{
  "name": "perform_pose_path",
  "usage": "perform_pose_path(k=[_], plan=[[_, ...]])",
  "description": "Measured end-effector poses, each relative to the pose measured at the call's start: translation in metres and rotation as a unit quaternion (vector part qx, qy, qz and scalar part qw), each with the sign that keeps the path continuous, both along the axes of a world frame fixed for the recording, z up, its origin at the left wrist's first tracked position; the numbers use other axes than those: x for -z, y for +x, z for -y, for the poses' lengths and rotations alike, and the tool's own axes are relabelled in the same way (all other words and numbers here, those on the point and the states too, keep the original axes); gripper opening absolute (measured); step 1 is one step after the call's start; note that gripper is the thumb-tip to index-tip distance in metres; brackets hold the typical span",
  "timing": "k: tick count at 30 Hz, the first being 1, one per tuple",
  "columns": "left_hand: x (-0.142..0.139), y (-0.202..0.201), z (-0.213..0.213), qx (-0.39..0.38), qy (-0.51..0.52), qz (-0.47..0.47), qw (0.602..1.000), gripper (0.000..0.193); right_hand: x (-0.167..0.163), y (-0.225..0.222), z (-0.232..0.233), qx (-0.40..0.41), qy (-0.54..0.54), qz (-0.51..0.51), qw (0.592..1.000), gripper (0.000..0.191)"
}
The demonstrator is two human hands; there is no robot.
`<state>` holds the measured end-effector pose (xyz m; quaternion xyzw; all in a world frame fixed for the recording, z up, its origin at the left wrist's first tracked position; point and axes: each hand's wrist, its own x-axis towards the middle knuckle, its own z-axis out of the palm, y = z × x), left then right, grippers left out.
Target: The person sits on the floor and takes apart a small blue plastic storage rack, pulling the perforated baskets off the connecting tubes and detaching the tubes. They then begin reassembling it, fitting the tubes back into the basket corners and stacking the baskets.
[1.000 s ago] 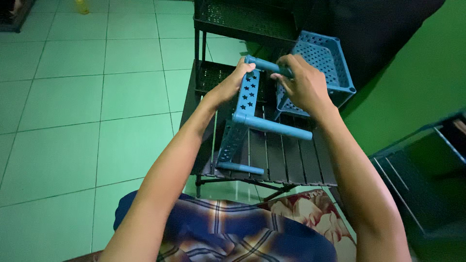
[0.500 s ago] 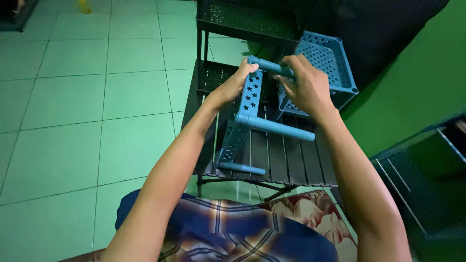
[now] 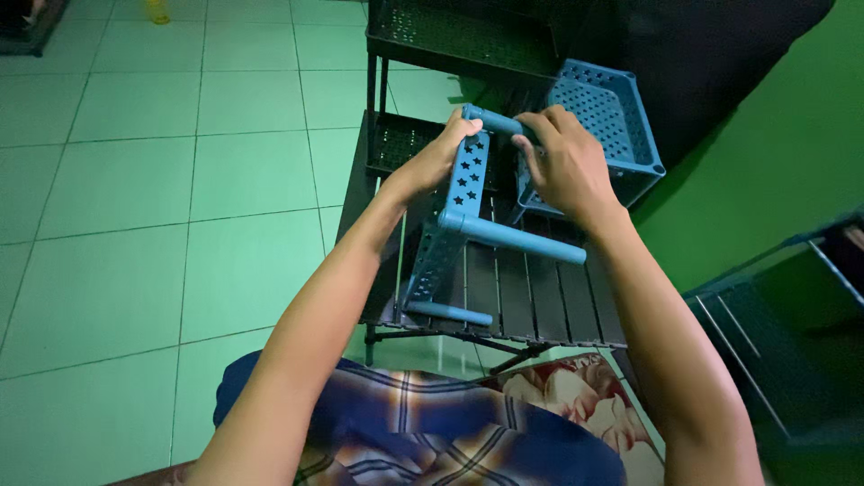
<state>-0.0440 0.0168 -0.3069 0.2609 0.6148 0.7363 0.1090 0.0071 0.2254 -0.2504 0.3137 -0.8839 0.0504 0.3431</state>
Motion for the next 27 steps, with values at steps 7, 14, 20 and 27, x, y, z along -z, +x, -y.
perform_pose_path(k=[7,14,20,27], plan=[[0.010,-0.007,-0.002,-0.017,0.026,-0.025,0.999,0.037,0.015,0.006,-0.024,0.045,-0.090,0.083,0.991,0.032],[0.023,-0.013,-0.013,0.002,0.084,0.026,0.996,0.040,0.023,-0.030,-0.093,0.083,-0.221,0.052,0.970,0.030],[0.034,-0.022,-0.016,-0.012,0.067,0.012,0.998,0.038,0.001,-0.064,-0.112,0.177,-0.196,0.193,0.945,0.037],[0.036,-0.023,-0.016,0.006,0.088,0.019,0.996,0.029,-0.002,-0.092,-0.103,0.263,-0.110,0.199,0.938,0.035]])
